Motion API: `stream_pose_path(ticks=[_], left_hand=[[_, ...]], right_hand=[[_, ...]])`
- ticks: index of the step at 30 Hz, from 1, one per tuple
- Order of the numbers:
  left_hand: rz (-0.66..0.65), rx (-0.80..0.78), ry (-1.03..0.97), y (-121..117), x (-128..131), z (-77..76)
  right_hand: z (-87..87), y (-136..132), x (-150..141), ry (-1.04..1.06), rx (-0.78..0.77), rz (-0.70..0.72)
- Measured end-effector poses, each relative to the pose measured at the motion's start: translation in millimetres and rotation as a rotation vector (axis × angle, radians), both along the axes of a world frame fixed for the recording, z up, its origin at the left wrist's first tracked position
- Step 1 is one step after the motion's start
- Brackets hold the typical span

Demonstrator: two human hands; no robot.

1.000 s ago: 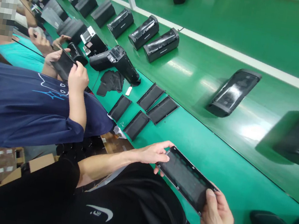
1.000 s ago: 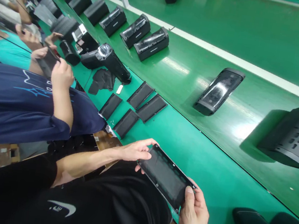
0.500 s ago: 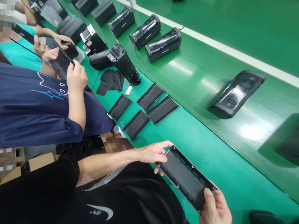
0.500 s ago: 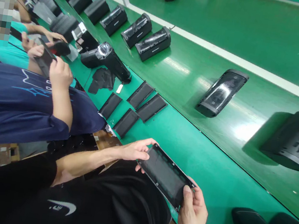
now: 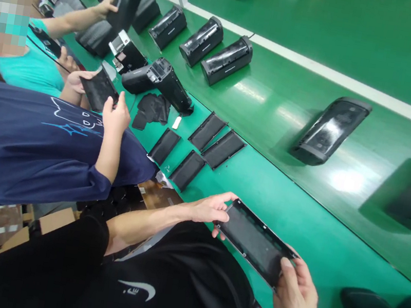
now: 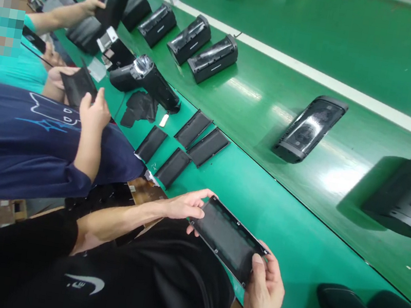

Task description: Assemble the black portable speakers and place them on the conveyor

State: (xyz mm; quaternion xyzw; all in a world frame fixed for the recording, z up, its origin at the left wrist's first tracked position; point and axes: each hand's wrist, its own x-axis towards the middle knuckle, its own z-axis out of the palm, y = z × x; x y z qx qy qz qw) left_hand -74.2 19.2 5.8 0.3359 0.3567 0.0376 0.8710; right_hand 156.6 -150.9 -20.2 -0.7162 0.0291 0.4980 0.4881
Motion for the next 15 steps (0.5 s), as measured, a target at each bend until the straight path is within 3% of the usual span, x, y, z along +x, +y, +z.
stream_pose_path(ticks=[9, 15], left_hand=[[-0.002, 0.016, -0.001, 2.3, -0.9, 2.7], [0.021, 0.013, -0.017, 2.2, -0.7, 2.0]], right_hand=[[-0.6, 2.2, -2.4, -0.061, -0.006, -0.020], [3.0, 7.6, -2.5, 0.012, -0.017, -0.071]])
